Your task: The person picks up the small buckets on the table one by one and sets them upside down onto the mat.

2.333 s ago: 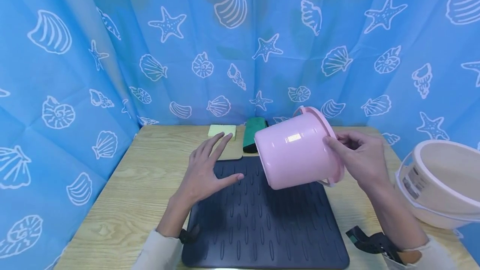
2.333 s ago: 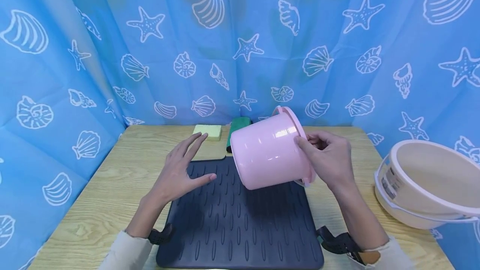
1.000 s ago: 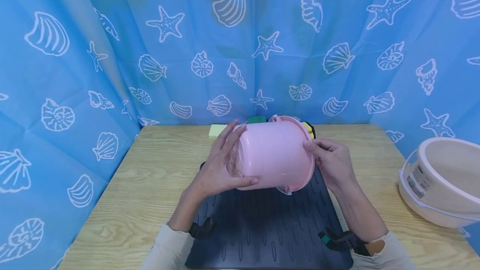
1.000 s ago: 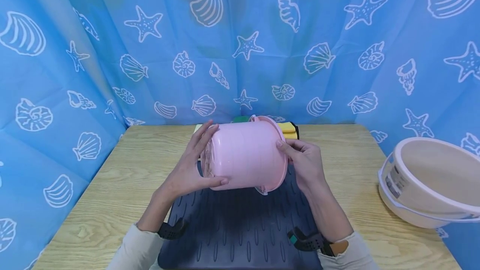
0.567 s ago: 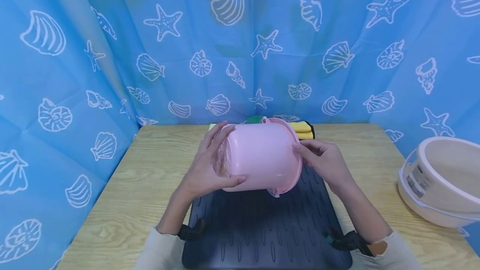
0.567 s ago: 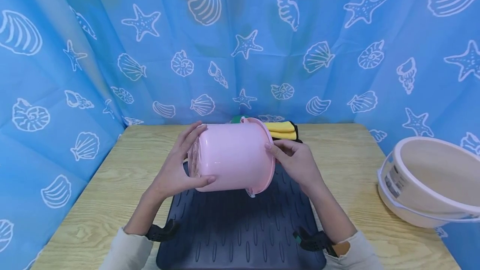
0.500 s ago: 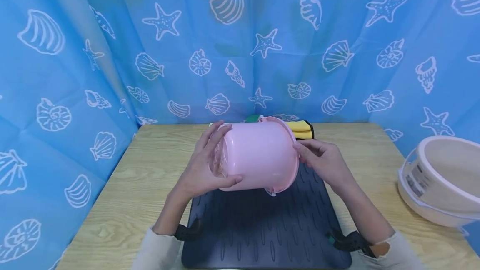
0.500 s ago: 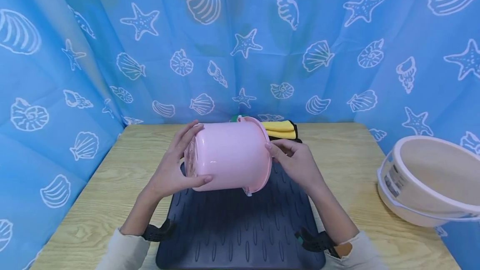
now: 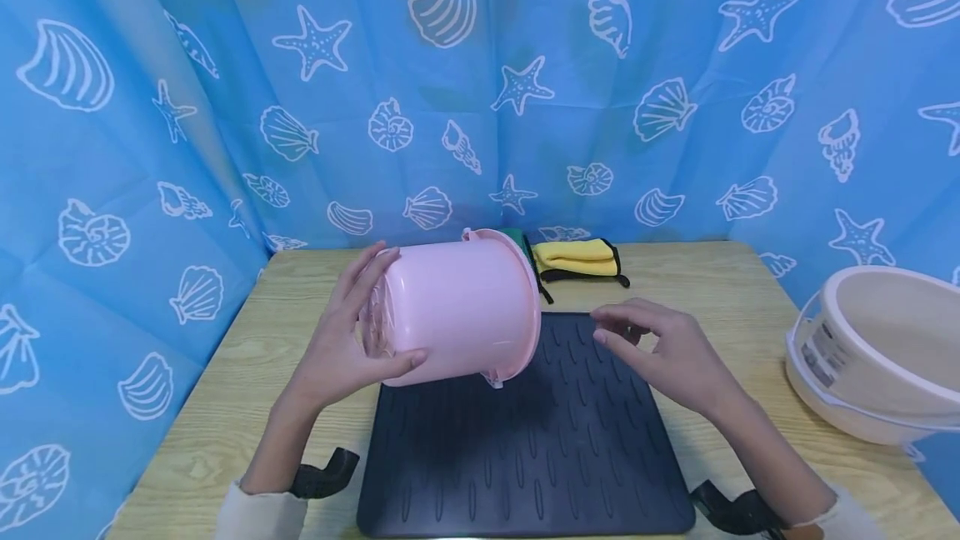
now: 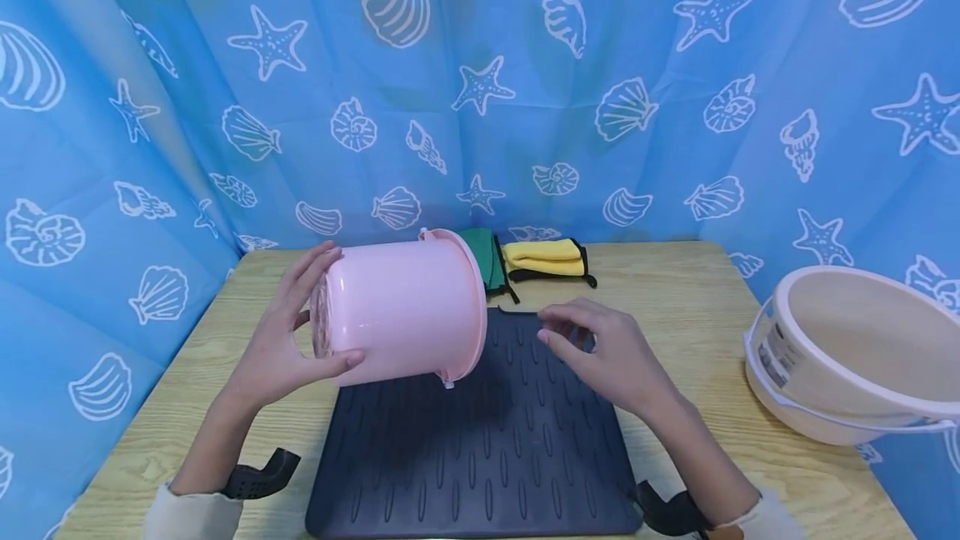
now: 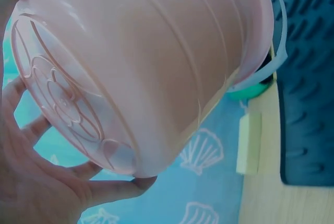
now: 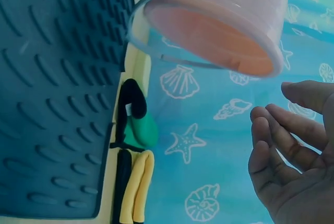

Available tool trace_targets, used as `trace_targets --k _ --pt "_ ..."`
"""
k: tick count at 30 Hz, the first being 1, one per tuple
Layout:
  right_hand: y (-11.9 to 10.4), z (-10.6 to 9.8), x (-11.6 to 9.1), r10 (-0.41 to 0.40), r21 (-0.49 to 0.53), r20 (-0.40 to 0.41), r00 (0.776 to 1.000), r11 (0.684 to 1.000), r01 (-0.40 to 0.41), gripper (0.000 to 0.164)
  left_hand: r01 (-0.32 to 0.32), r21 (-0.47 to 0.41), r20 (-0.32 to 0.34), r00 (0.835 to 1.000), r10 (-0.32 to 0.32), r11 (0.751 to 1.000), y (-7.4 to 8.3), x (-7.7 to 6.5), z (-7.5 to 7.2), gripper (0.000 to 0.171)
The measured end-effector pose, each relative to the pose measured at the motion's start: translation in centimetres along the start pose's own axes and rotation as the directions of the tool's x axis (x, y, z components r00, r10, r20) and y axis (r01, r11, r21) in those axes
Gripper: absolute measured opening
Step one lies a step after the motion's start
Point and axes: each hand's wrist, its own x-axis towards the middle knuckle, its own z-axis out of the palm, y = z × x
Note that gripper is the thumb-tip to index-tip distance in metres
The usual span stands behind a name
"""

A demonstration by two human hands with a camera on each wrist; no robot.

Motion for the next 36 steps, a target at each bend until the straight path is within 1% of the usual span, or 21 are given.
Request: trace_targets --k 3,6,8,12,16,22,24,26,30,32,36 --pt "0.0 0.1 -0.8 -0.069 -0.043 -0.003 0.998 0.997 0.069 0.022 0.006 0.011 -0.007 1.0 -0.006 1.0 -0.2 -0.5 -0.8 0.108" --pt "0.0 0.2 -1.5 -0.12 -0.065 0.003 0.993 0.991 0.12 0.024 0.016 0.009 -0.018 1.0 -0.016 1.0 -0.4 -1.0 -1.5 0.109" --pt "0.1 0.4 -2.0 -0.15 -0.068 0.008 0.989 0.986 0.15 0.026 0.024 0.005 -0.026 0.999 -0.024 1.0 -0.5 -1.4 -2.0 0.11" --pt "0.3 0.7 -3.0 -0.18 -0.099 0.024 0.983 0.978 0.181 0.028 0.041 -0.005 -0.038 0.998 -0.041 0.999 -0.6 -2.0 -2.7 0.112" --pt "0.5 1.2 -4.2 -0.165 -0.137 0.052 0.985 0.976 0.171 0.029 0.053 -0.015 -0.048 0.997 -0.054 0.998 -0.6 -2.6 -3.6 0.112" --pt "0.9 1.7 -6.0 -0.099 -0.138 0.126 0.987 0.984 0.116 0.03 0.08 0.011 -0.069 0.994 -0.08 0.997 -0.7 -3.7 -5.0 0.112" --pt "1.1 1.8 -6.5 -0.083 -0.148 0.143 0.986 0.983 0.105 0.03 0.08 0.021 -0.08 0.994 -0.078 0.997 -0.8 -4.1 -5.4 0.112" --pt "1.3 2.0 -7.0 -0.071 -0.164 0.162 0.984 0.982 0.097 0.031 0.066 0.033 -0.09 0.994 -0.062 0.997 -0.9 -4.4 -5.8 0.114" --pt "1.7 2.2 -8.0 -0.04 -0.202 0.2 0.979 0.976 0.081 0.03 0.056 0.078 -0.099 0.994 -0.048 0.995 -1.1 -5.0 -6.8 0.116" --pt "1.9 2.4 -8.3 -0.014 -0.21 0.221 0.975 0.976 0.061 0.029 0.067 0.088 -0.099 0.993 -0.058 0.994 -1.2 -5.2 -7.4 0.117" --pt "2.4 2.8 -9.2 0.008 -0.207 0.256 0.967 0.977 0.046 0.029 0.116 0.095 -0.099 0.989 -0.107 0.989 -1.1 -5.8 -8.3 0.117"
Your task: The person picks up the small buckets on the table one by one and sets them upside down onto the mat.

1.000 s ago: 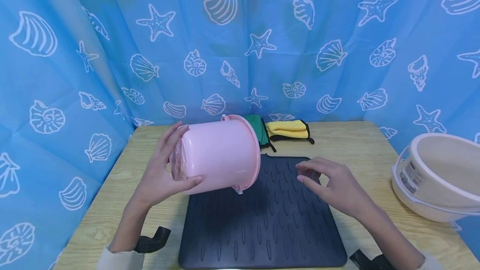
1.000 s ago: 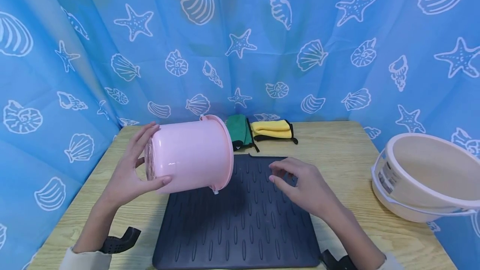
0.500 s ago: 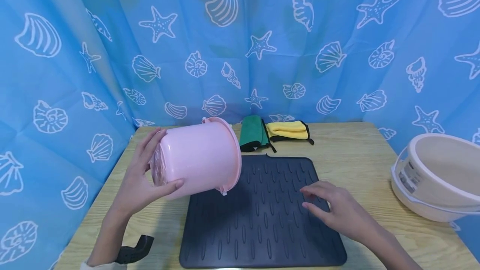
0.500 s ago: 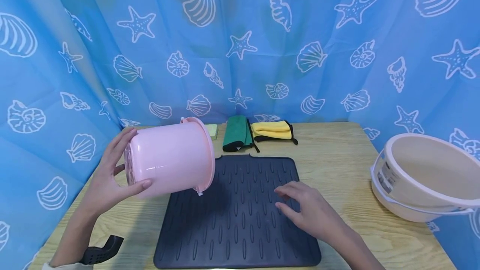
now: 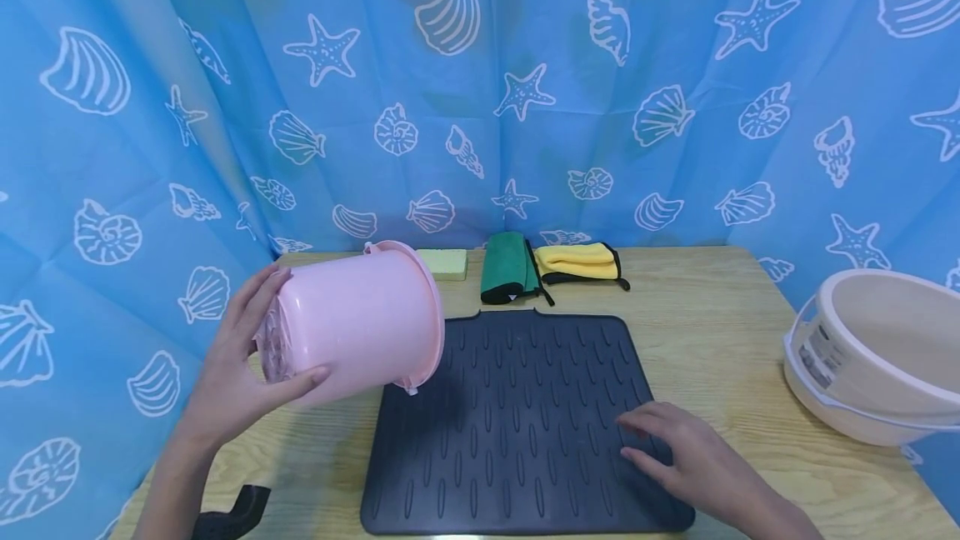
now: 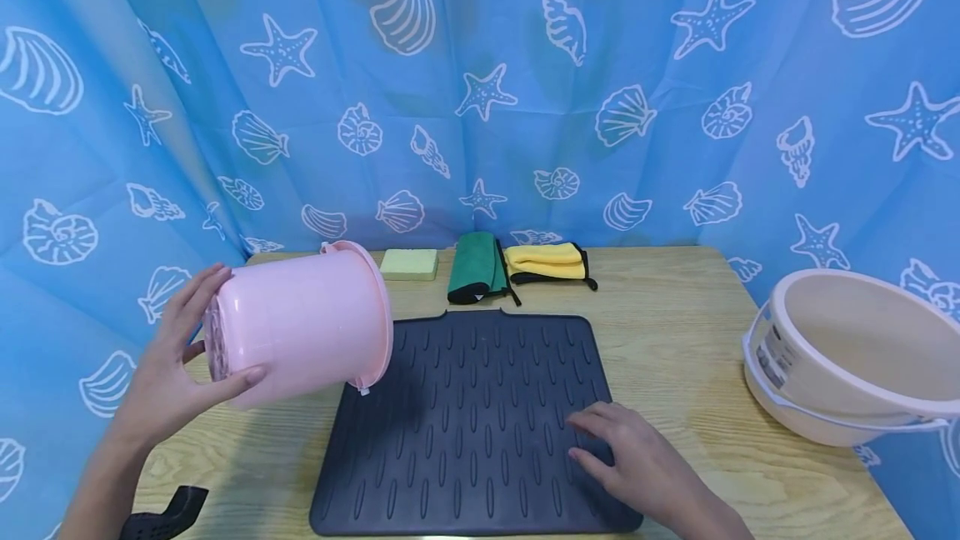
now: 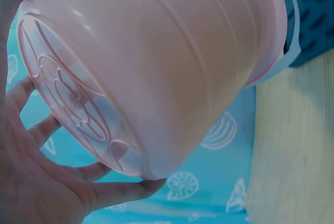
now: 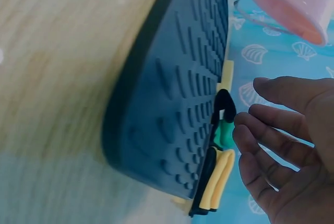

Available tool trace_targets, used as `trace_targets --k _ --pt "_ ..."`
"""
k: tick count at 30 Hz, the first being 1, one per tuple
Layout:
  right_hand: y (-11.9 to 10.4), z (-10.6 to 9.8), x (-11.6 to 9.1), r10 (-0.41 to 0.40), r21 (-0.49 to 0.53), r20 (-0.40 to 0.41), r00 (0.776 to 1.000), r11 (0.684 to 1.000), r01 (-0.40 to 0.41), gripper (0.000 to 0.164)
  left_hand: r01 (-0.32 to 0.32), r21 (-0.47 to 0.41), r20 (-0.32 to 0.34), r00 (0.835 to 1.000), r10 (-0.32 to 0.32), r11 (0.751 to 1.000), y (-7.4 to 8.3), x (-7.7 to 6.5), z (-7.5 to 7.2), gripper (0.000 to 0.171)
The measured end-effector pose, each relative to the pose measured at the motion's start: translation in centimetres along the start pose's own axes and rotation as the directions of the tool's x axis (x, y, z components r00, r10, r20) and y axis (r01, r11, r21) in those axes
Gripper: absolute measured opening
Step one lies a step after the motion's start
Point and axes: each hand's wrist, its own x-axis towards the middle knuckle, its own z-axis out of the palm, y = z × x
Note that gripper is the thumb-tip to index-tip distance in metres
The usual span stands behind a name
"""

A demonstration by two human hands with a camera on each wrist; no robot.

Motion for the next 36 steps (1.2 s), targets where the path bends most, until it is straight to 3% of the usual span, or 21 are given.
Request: trace_targets --k 9,19,27,30,36 --pt "0.6 1.0 -0.8 0.06 -0.055 0.088 0.994 0.997 -0.055 0.03 0.072 0.034 0.015 0.997 -0.073 0.997 -0.3 -0.9 -1.6 0.116" --pt "1.8 2.4 -1.6 0.011 -0.058 0.154 0.988 0.998 -0.002 0.031 0.099 0.118 0.042 0.994 -0.105 0.988 -0.6 -1.5 -3.7 0.112" --pt "2.5 3.2 -2.1 -0.04 -0.068 0.131 0.991 0.996 0.049 0.031 0.118 0.171 0.09 0.987 -0.135 0.978 -0.1 -0.8 -5.0 0.109" --pt "2.6 3.4 -2.1 -0.051 -0.067 0.146 0.988 0.996 0.061 0.033 0.14 0.178 0.129 0.978 -0.164 0.974 0.3 -0.3 -6.1 0.107" --pt "2.5 3.8 -1.9 -0.06 -0.079 0.127 0.99 0.994 0.07 0.031 0.135 0.338 0.178 0.963 -0.204 0.931 0.8 1.2 -7.7 0.104"
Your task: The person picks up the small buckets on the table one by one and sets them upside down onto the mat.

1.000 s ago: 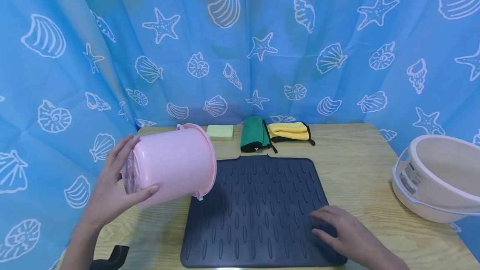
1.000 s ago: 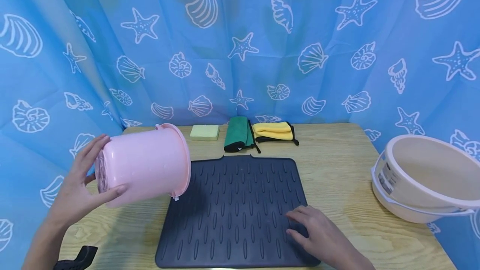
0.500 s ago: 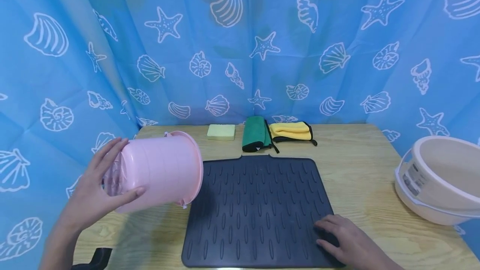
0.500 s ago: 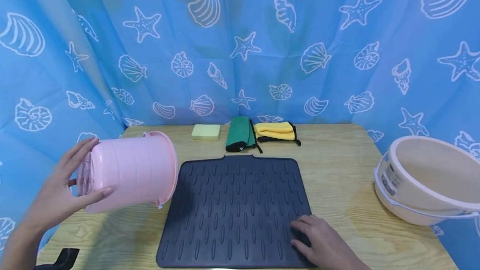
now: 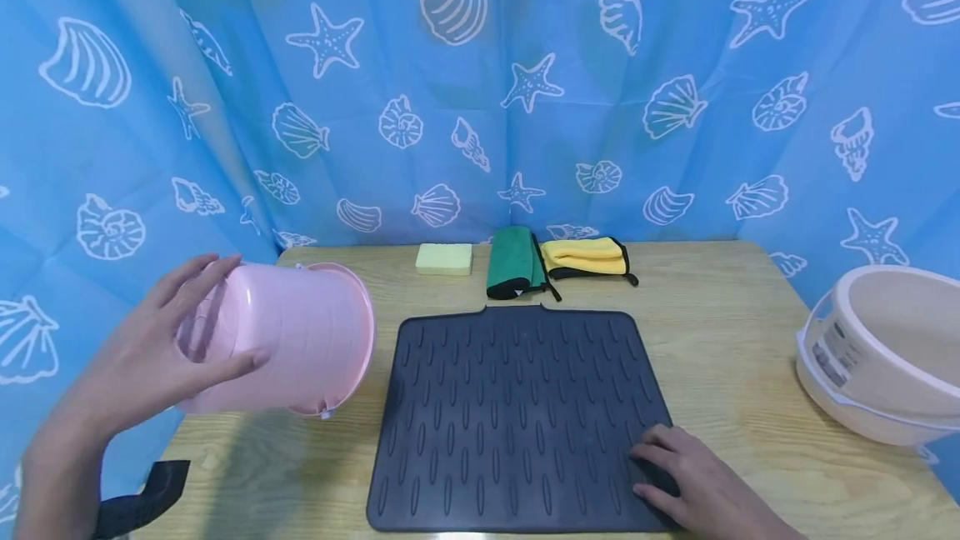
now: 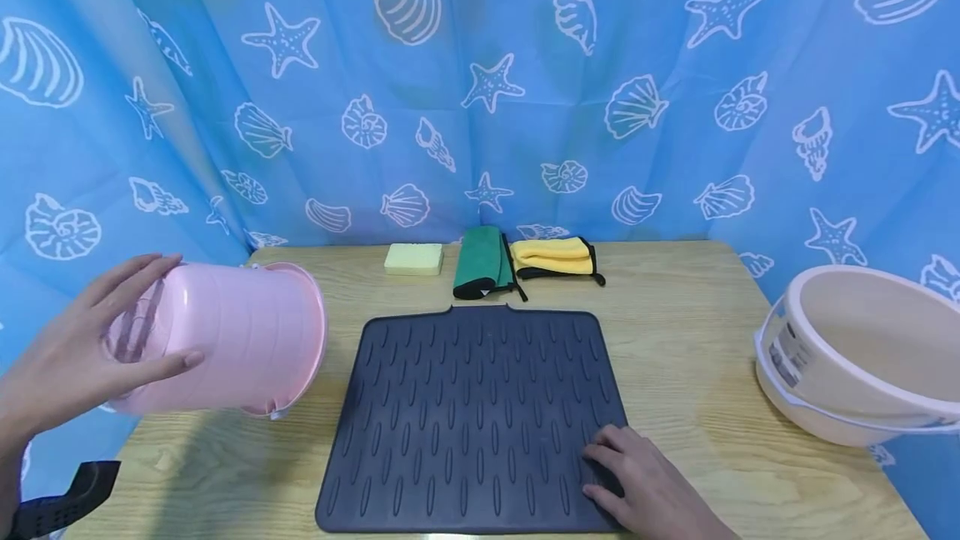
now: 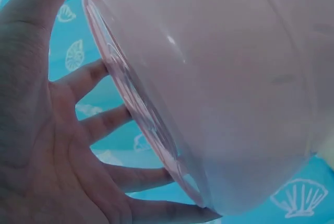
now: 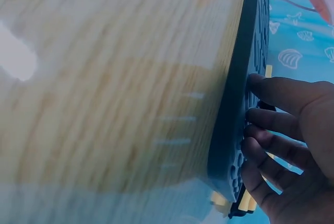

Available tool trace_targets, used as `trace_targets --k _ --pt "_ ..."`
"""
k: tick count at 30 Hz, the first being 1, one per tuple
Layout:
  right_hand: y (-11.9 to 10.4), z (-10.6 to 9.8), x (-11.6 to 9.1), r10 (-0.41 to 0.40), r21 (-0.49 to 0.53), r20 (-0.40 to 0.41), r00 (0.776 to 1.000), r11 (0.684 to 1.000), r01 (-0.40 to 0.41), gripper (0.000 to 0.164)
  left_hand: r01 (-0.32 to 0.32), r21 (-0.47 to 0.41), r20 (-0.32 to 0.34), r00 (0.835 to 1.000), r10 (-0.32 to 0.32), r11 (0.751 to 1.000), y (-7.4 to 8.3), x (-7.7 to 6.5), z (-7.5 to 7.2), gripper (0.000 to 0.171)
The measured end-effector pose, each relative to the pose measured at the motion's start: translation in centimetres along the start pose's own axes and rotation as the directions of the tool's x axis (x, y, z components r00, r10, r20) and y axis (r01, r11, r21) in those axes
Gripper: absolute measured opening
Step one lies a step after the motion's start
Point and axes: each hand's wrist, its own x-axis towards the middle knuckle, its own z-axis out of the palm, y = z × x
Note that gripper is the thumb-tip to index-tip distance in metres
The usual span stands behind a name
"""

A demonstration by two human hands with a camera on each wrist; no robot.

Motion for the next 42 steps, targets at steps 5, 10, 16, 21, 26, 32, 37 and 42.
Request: trace_targets --k 5,10,16,21,26,32,37,42 --pt "0.1 0.0 -0.2 -0.006 0.015 -0.009 1.0 1.0 0.006 0.031 -0.005 0.023 0.037 0.999 0.004 1.0 0.1 0.9 0.6 0.103" --pt "0.1 0.0 -0.2 0.0 0.048 0.007 1.0 0.999 -0.001 0.033 -0.024 -0.026 0.055 0.998 0.025 0.999 0.0 1.9 2.0 0.102" --pt "0.3 0.0 -0.3 0.015 0.048 0.024 1.0 0.999 -0.016 0.033 -0.032 -0.035 0.093 0.995 0.035 0.999 0.4 3.0 3.9 0.104" --pt "0.4 0.0 -0.4 0.012 0.05 0.014 1.0 0.999 -0.013 0.033 -0.034 -0.07 0.107 0.993 0.041 0.997 0.7 4.0 5.3 0.101" --pt "0.3 0.0 -0.5 0.029 0.077 0.033 0.999 0.997 -0.032 0.033 -0.071 -0.102 0.074 0.994 0.078 0.992 0.9 4.9 6.5 0.095" --pt "0.3 0.0 -0.5 0.033 0.077 0.034 0.999 0.996 -0.036 0.033 -0.103 -0.11 0.065 0.992 0.11 0.989 1.3 5.5 7.2 0.093" --pt "0.3 0.0 -0.5 0.025 0.082 0.025 0.999 0.996 -0.027 0.032 -0.154 -0.133 0.048 0.986 0.161 0.979 1.7 6.0 7.6 0.093" --pt "0.4 0.0 -0.5 0.031 0.08 0.02 0.999 0.996 -0.032 0.031 -0.147 -0.118 0.055 0.987 0.154 0.982 2.1 6.6 8.2 0.094"
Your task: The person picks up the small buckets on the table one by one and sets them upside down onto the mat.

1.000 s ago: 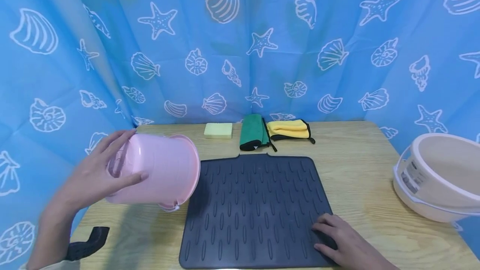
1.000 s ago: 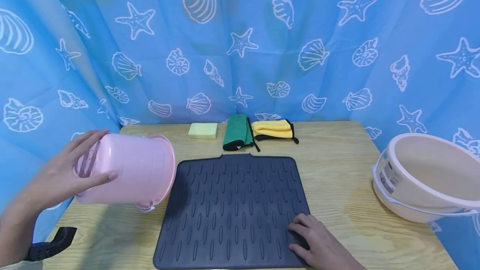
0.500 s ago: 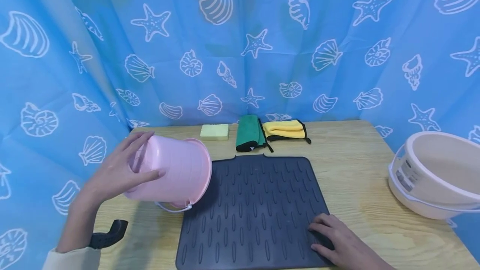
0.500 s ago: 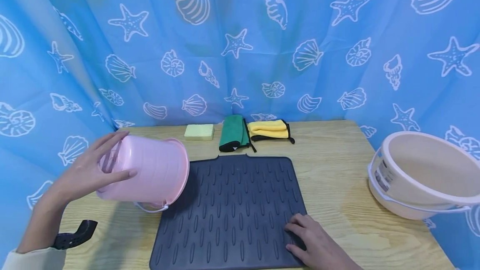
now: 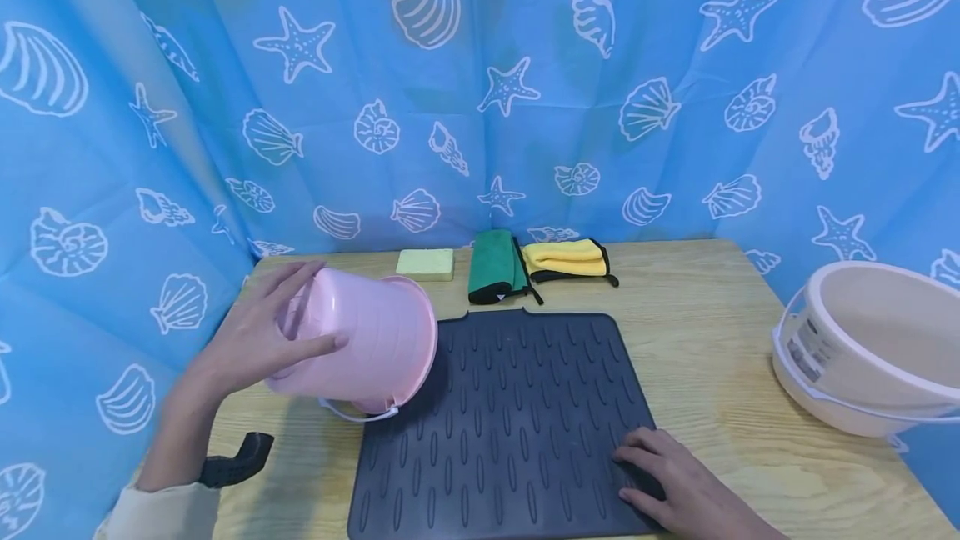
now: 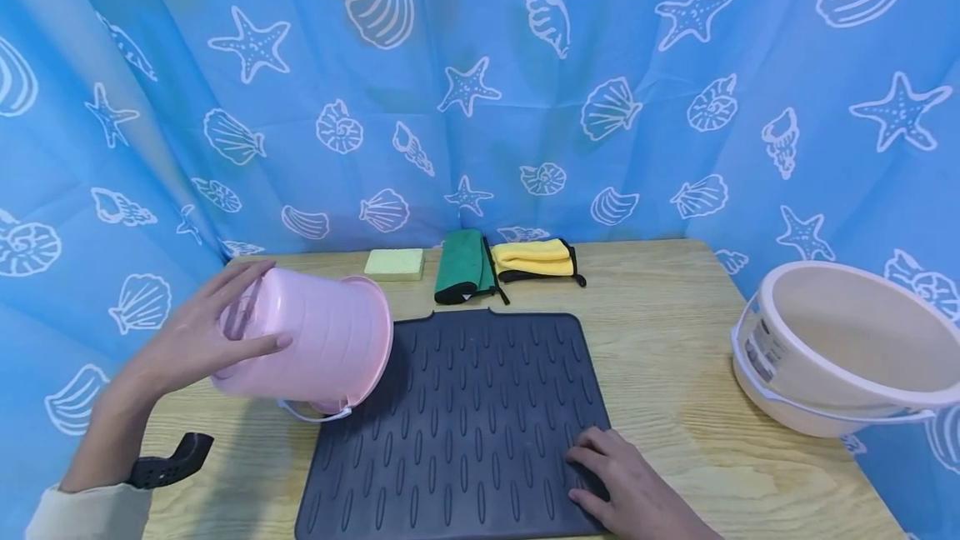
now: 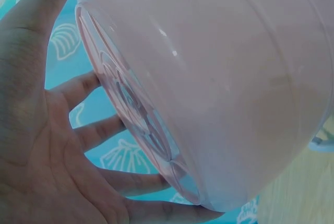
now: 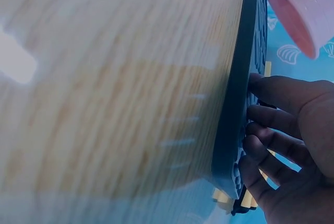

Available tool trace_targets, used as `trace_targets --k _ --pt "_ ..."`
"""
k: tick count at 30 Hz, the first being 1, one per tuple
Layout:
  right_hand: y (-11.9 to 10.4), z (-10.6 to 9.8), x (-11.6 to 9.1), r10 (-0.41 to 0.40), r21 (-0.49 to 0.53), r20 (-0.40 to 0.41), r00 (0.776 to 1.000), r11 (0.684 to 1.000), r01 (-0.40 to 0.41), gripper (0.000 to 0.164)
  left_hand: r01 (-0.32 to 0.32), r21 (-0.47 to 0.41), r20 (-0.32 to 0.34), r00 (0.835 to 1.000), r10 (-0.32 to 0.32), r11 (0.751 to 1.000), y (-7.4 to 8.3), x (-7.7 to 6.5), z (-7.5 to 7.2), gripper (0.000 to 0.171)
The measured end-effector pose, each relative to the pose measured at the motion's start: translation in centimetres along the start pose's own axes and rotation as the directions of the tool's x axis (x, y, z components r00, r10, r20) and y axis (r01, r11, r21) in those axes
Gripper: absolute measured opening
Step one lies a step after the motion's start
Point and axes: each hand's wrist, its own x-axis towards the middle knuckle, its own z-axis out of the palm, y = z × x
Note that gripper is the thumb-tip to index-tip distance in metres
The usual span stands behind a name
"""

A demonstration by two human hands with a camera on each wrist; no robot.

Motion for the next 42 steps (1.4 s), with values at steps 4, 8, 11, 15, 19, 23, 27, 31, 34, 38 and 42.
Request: trace_targets --k 4,8,11,15,19,23,27,31,34,38,42 --pt "0.0 0.1 -0.1 0.0 -0.005 -0.002 1.0 1.0 0.0 0.031 0.048 0.01 0.043 0.998 -0.049 0.999 0.3 0.3 0.2 0.096" --pt "0.0 0.1 -0.1 0.004 -0.008 -0.002 1.0 1.0 -0.004 0.031 0.076 0.014 0.069 0.995 -0.077 0.997 0.6 0.6 0.4 0.097" --pt "0.0 0.1 -0.2 0.01 -0.011 -0.001 1.0 1.0 -0.01 0.031 0.084 0.014 0.081 0.993 -0.085 0.996 0.8 0.9 0.7 0.098" --pt "0.0 0.1 -0.2 0.017 -0.011 0.001 1.0 1.0 -0.017 0.031 0.098 0.025 0.099 0.99 -0.1 0.995 1.3 1.2 1.1 0.1" --pt "0.1 0.1 -0.2 0.015 -0.013 -0.011 1.0 1.0 -0.015 0.03 0.097 0.054 0.104 0.989 -0.102 0.994 1.7 1.5 1.6 0.102" --pt "0.1 0.1 -0.3 0.016 -0.015 -0.017 1.0 1.0 -0.016 0.029 0.087 0.091 0.117 0.988 -0.097 0.992 2.1 2.0 1.8 0.103" --pt "0.1 0.1 -0.2 0.019 -0.003 -0.007 1.0 1.0 -0.019 0.03 0.071 0.116 0.14 0.986 -0.087 0.991 2.6 2.6 2.0 0.104" --pt "0.0 0.2 -0.1 0.02 -0.002 -0.016 1.0 1.0 -0.02 0.029 0.076 0.139 0.164 0.982 -0.098 0.987 3.0 3.2 2.1 0.105" --pt "-0.1 0.3 -0.2 0.019 -0.013 -0.029 0.999 1.0 -0.02 0.029 0.085 0.159 0.18 0.977 -0.113 0.984 3.3 3.6 2.3 0.106" --pt "-0.1 0.3 -0.2 0.014 -0.016 -0.035 0.999 1.0 -0.014 0.028 0.09 0.171 0.194 0.973 -0.123 0.981 3.6 4.0 2.6 0.106" --pt "-0.2 0.3 -0.2 0.0 -0.015 -0.041 0.999 1.0 -0.001 0.028 0.084 0.179 0.208 0.97 -0.122 0.98 3.8 4.4 2.8 0.105"
